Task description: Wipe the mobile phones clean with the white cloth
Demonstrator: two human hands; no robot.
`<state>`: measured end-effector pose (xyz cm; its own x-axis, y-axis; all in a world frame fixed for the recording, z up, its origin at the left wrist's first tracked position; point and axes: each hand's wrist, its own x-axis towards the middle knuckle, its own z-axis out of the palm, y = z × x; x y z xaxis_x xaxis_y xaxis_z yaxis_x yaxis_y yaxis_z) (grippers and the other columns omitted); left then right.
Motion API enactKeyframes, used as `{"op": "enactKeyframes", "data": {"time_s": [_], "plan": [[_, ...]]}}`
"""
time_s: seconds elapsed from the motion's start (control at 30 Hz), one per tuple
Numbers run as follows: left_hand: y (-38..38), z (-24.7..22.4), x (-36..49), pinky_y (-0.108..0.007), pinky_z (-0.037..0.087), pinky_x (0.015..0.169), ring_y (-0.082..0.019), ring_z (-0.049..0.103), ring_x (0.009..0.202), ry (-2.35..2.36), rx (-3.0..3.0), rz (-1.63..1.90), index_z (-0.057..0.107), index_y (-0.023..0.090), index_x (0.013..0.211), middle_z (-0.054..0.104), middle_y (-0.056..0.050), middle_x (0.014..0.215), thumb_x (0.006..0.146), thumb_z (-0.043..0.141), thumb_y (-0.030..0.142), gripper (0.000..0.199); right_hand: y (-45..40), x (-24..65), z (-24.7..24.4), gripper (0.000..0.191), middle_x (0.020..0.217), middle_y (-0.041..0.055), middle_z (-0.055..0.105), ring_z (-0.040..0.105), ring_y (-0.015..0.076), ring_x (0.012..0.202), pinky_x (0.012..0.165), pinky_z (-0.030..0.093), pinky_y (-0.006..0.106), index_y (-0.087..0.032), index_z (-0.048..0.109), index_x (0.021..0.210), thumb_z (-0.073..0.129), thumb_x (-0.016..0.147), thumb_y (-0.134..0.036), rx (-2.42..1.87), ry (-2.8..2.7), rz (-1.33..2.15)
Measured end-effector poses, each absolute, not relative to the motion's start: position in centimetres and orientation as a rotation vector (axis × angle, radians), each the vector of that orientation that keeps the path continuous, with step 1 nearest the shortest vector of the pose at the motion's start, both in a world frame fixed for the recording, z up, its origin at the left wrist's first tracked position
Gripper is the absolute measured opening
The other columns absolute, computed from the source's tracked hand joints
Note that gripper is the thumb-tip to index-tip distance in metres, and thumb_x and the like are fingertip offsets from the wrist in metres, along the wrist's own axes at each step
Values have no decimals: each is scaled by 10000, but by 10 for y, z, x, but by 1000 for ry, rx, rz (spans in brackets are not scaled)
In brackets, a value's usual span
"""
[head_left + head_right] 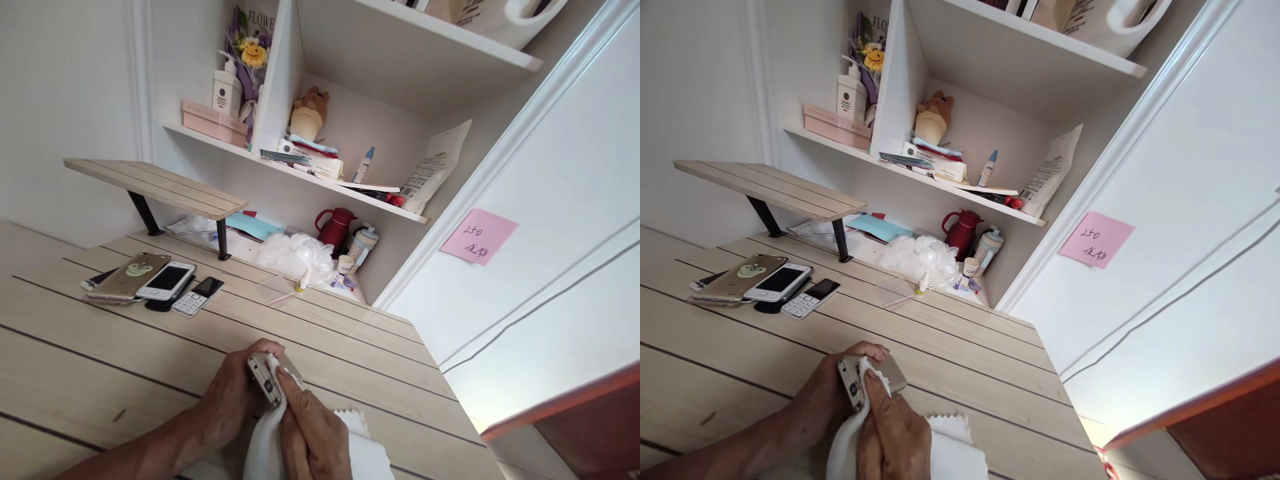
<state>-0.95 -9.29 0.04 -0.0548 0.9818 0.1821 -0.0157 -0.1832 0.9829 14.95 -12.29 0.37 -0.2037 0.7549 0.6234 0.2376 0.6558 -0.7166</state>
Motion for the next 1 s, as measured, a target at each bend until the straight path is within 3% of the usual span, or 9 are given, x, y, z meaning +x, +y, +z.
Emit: {"op": "enactKeyframes", "data": {"time_s": [0.17,0.37,0.47,0.57,0.8,1.0], "plan": [[-94,4,-16,-268,520,816,-216,687,922,1086,1372,1373,714,234,1022,759,-35,1023,836,732,285,194,-110,158,6,378,964,44,779,759,147,842,791,599,205,-282,657,1374,474,1044,-272,-825,-1776,560],[-93,15,-15,-311,532,748,-217,659,789,1003,1195,1438,699,213,966,734,-38,892,861,698,437,248,-98,170,2,405,1010,97,798,783,169,869,790,620,209,-172,655,1376,456,1028,-229,-934,-1885,401],[-96,21,-10,-304,516,739,-201,631,759,981,1126,1382,679,211,924,702,-15,824,840,722,415,224,-103,164,-2,410,1131,108,784,776,176,980,840,622,223,-189,635,1396,445,1035,-227,-911,-1845,355],[-99,21,-6,-294,499,801,-206,633,847,974,1109,1381,649,223,943,686,-3,864,798,765,365,233,-108,156,-3,400,1213,107,764,760,187,1067,913,609,248,-196,650,1376,432,1048,-263,-901,-1777,369],[-100,6,-1,-297,514,780,-206,649,875,906,1102,1285,529,281,1154,675,-1,1001,747,796,275,488,-112,150,-3,405,1306,110,723,734,208,1148,963,597,273,-228,625,1409,438,1056,-291,-830,-1749,439],[-103,14,2,-312,532,779,-203,646,818,816,1097,1286,564,263,1127,652,3,876,745,799,274,449,-114,154,0,386,1213,95,761,751,197,1105,919,612,232,-226,657,1379,498,1040,-321,-916,-1789,461]]}}
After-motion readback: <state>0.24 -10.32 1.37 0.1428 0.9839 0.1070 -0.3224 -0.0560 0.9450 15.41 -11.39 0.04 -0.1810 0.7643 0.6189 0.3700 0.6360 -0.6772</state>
